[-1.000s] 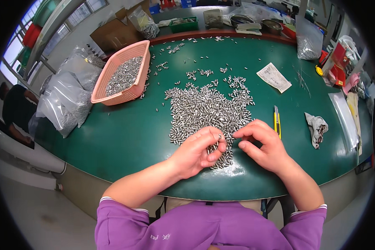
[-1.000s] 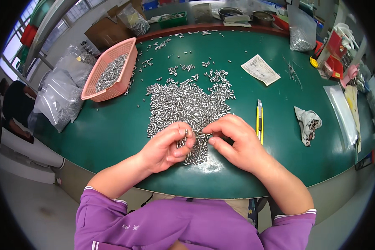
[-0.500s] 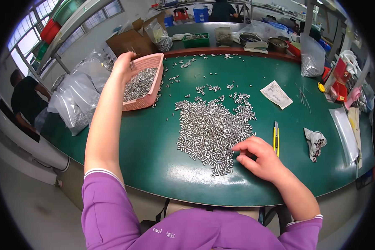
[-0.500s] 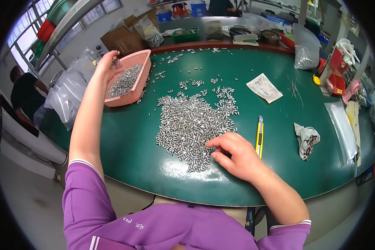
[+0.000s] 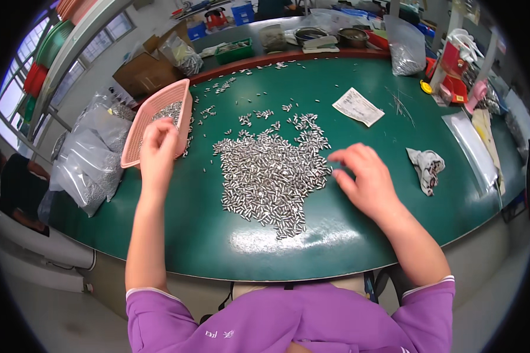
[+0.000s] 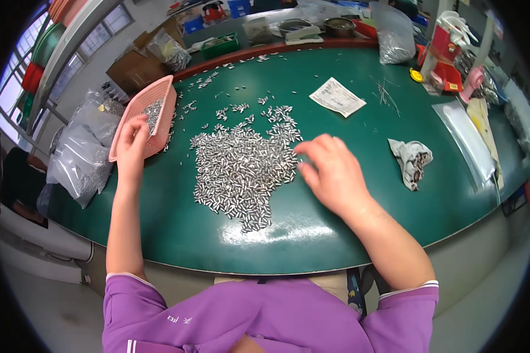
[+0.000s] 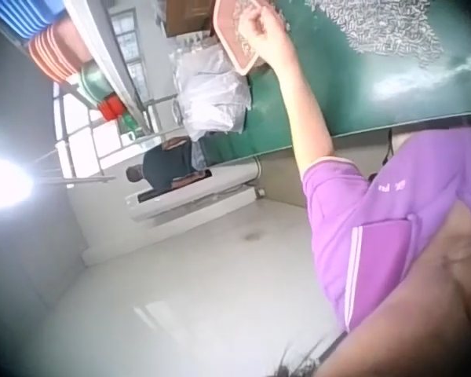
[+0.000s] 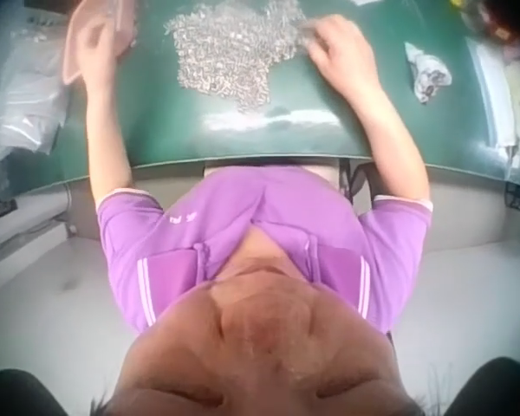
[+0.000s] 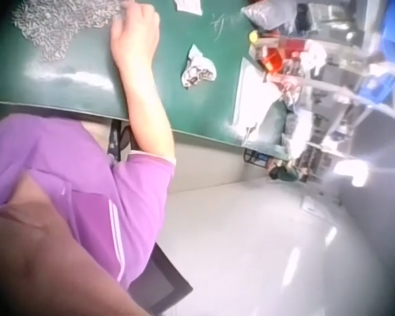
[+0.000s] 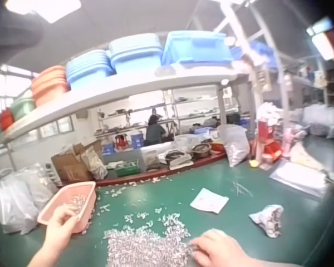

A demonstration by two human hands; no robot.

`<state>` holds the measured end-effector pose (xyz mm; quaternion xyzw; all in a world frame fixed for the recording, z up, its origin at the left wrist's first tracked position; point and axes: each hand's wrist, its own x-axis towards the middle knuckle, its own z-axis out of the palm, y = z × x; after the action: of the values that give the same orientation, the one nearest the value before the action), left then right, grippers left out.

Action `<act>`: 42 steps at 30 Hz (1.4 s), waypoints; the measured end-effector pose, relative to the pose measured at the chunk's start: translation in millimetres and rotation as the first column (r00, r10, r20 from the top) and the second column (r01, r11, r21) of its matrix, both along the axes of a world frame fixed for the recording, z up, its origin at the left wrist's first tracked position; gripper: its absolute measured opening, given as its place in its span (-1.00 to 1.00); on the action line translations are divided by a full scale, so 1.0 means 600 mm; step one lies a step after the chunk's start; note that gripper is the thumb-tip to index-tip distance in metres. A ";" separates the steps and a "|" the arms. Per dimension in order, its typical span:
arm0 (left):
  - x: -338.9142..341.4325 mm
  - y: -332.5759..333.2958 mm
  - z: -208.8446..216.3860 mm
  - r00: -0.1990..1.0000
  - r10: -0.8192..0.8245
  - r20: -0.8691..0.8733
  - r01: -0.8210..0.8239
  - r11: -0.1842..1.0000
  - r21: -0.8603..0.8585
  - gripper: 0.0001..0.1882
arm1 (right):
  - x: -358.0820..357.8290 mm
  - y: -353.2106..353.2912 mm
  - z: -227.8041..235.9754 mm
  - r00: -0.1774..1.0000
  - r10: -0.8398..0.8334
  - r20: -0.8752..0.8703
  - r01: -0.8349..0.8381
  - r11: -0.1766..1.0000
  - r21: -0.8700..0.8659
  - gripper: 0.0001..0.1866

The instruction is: Sorting or inspecting small silver components on a green workbench by hand.

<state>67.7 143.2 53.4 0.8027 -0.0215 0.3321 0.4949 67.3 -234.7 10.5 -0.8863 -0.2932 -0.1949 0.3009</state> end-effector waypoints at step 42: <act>-0.277 -0.209 -0.097 0.896 -0.216 -0.388 0.385 0.813 0.436 -0.84 | -0.296 0.025 -0.016 0.899 0.198 -0.390 -0.232 0.972 -0.040 -0.39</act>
<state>-98.3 17.5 -4.7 0.9323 -0.1549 0.0965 0.3124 -110.3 -219.8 0.6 -0.8814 -0.3329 0.0295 0.3337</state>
